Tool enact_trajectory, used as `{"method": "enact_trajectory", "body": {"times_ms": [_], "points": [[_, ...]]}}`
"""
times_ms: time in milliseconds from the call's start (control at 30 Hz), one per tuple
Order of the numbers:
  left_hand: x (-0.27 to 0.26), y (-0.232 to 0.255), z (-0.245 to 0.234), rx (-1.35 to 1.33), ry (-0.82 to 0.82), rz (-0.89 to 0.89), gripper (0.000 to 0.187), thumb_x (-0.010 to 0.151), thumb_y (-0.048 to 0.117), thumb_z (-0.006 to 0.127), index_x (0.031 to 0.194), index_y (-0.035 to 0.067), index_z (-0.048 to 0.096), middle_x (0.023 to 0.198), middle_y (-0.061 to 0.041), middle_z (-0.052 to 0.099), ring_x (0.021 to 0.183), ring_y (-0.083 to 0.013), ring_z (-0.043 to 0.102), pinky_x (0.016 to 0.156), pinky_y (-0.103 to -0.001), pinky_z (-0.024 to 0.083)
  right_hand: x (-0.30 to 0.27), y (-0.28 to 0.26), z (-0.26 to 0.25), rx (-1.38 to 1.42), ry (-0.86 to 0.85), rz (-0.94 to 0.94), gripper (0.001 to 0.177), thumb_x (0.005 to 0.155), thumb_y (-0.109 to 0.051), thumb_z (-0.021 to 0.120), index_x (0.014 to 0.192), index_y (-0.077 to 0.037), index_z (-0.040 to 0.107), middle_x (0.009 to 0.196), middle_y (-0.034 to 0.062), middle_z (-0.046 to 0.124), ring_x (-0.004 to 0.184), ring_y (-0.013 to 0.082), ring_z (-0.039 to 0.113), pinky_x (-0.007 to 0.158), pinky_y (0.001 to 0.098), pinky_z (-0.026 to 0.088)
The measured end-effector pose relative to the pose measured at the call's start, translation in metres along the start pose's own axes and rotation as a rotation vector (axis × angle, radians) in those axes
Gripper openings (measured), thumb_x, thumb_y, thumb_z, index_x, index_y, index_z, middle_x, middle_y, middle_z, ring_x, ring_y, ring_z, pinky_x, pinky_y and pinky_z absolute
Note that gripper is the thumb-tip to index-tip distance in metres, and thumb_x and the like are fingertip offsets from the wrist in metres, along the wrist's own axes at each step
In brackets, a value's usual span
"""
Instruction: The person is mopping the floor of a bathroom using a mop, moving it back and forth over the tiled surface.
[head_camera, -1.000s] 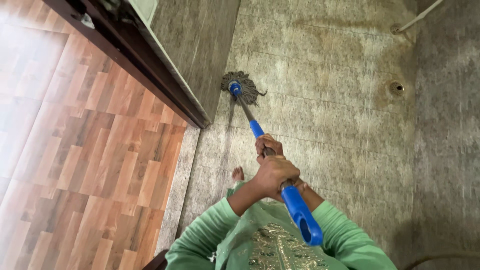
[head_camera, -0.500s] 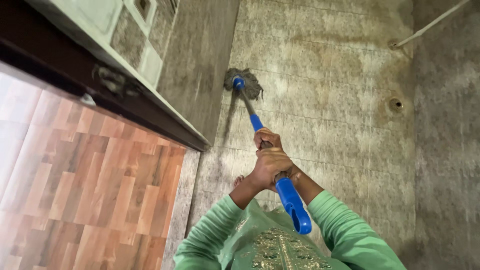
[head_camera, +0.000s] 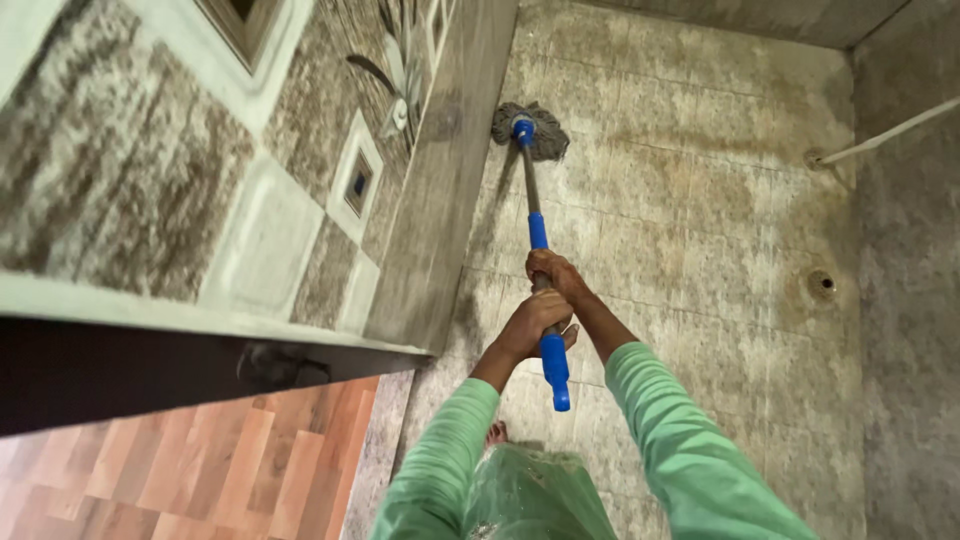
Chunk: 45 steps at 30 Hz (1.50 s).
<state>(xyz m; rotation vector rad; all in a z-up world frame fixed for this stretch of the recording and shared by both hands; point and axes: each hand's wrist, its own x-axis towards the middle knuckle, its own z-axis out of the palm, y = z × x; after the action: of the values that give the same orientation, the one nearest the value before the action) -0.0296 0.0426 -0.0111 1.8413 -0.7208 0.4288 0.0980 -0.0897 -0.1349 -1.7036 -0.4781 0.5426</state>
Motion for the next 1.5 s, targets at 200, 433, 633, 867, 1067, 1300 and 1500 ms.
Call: {"method": "enact_trajectory", "body": {"times_ms": [200,433,633,867,1067,1300,1500], "points": [[-0.011,0.041,0.012,-0.046,-0.033,0.039,0.033,0.08,0.021,0.079,0.072,0.009,0.049,0.073,-0.009,0.053,0.073,-0.031,0.058,0.073,-0.042,0.046,-0.064,-0.042,0.005,-0.418,-0.027,-0.278,0.02,0.097,-0.016,0.049,0.081,-0.007,0.057,0.084,0.0052,0.052,0.081,0.0177,0.056,0.074,0.032,0.05],[0.013,0.135,0.024,-0.144,-0.163,0.179,0.039,0.081,0.041,0.079,0.083,0.008,0.059,0.077,-0.008,0.058,0.076,-0.0282,0.062,0.075,-0.04,0.047,-0.167,-0.142,0.013,-0.28,0.193,-0.28,0.018,0.07,0.008,0.066,0.08,-0.004,0.056,0.083,0.0066,0.059,0.082,0.0202,0.061,0.075,0.0338,0.052],[0.036,0.123,0.062,-0.185,-0.048,0.19,0.047,0.086,0.042,0.084,0.071,0.009,0.054,0.07,-0.008,0.054,0.07,-0.0282,0.06,0.07,-0.04,0.047,-0.154,-0.122,-0.028,-0.356,0.22,-0.447,0.024,0.064,0.008,0.066,0.08,-0.005,0.056,0.083,0.0079,0.06,0.089,0.0251,0.063,0.084,0.0357,0.052],[0.072,0.044,0.128,-0.029,-0.12,0.107,0.044,0.088,0.045,0.079,0.076,0.009,0.056,0.074,-0.008,0.056,0.074,-0.0281,0.06,0.077,-0.043,0.049,-0.113,-0.035,-0.119,0.44,0.091,0.198,0.024,0.103,-0.019,0.055,0.085,-0.004,0.06,0.085,0.006,0.054,0.072,0.0201,0.053,0.065,0.0326,0.047],[0.083,0.04,0.15,-0.002,-0.105,0.005,0.047,0.085,0.047,0.078,0.074,0.008,0.053,0.076,-0.01,0.054,0.076,-0.0317,0.058,0.078,-0.042,0.047,-0.1,0.001,-0.158,-0.283,-0.02,-0.296,0.004,0.089,-0.003,0.062,0.09,-0.007,0.061,0.095,0.0044,0.057,0.087,0.0156,0.061,0.075,0.028,0.053],[0.008,0.096,0.145,0.002,-0.178,0.033,0.044,0.085,0.041,0.08,0.072,0.009,0.054,0.072,-0.009,0.054,0.073,-0.03,0.058,0.077,-0.042,0.045,-0.188,-0.034,-0.079,-0.278,0.079,-0.356,0.005,0.083,-0.005,0.062,0.084,-0.003,0.057,0.088,0.0078,0.056,0.083,0.0201,0.059,0.072,0.0298,0.051],[-0.068,0.172,0.117,-0.048,-0.162,0.024,0.042,0.084,0.036,0.081,0.071,0.009,0.052,0.07,-0.009,0.053,0.072,-0.0303,0.057,0.074,-0.042,0.044,-0.26,-0.056,0.001,-0.193,0.084,-0.27,0.012,0.092,-0.008,0.054,0.082,-0.002,0.056,0.087,0.0079,0.056,0.083,0.0191,0.059,0.075,0.0301,0.05]]}}
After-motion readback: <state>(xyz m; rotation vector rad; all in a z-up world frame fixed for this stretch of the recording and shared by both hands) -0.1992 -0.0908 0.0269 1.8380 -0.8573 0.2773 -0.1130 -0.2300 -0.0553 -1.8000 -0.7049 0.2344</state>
